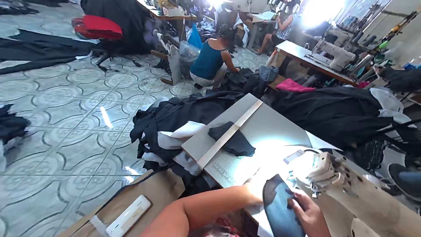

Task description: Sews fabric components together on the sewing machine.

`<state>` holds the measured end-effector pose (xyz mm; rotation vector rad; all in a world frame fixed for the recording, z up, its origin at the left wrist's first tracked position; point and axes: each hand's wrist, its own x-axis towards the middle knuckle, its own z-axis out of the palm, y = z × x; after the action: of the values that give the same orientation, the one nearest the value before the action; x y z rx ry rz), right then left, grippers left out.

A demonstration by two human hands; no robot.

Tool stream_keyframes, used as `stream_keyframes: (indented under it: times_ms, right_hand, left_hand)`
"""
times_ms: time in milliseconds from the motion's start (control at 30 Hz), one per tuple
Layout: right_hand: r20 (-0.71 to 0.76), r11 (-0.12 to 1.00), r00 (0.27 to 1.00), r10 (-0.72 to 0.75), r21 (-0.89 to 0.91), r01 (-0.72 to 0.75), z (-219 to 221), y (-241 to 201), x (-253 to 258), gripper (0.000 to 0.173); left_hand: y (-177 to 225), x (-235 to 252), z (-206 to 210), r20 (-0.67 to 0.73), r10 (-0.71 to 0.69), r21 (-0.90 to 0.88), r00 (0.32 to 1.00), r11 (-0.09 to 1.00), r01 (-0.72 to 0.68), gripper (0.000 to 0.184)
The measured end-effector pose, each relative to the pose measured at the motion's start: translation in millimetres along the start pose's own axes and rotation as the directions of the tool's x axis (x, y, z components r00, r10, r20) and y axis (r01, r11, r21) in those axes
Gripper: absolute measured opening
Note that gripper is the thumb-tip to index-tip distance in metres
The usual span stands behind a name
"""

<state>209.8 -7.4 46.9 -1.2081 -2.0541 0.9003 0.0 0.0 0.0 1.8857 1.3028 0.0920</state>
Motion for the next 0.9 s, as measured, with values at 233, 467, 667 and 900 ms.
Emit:
stream_keyframes:
  times_ms: [233,467,667,900]
  right_hand:
    - [0.052,0.952,0.964,0.26,-0.181,-0.247,1,68,9,0.04]
    - [0.034,0.922,0.925,0.377,-0.104,-0.372,-2,73,3,0.044]
    - [0.027,0.816,0.825,0.565,0.132,-0.563,-27,60,-50,0.066]
    - [-0.312,0.69,0.623,0.717,0.19,-0.699,-27,65,-54,0.062]
  left_hand:
    - [-11,29,8,-0.237,0.274,0.255,0.932,0.943,-0.212,0.045]
    - [-21,45,23,-0.452,0.572,0.402,0.685,0.816,-0.416,0.045]
    - [-22,47,24,-0.442,0.555,0.423,0.705,0.822,-0.381,0.044]
    - [-18,47,22,-0.374,0.474,0.436,0.797,0.848,-0.299,0.05]
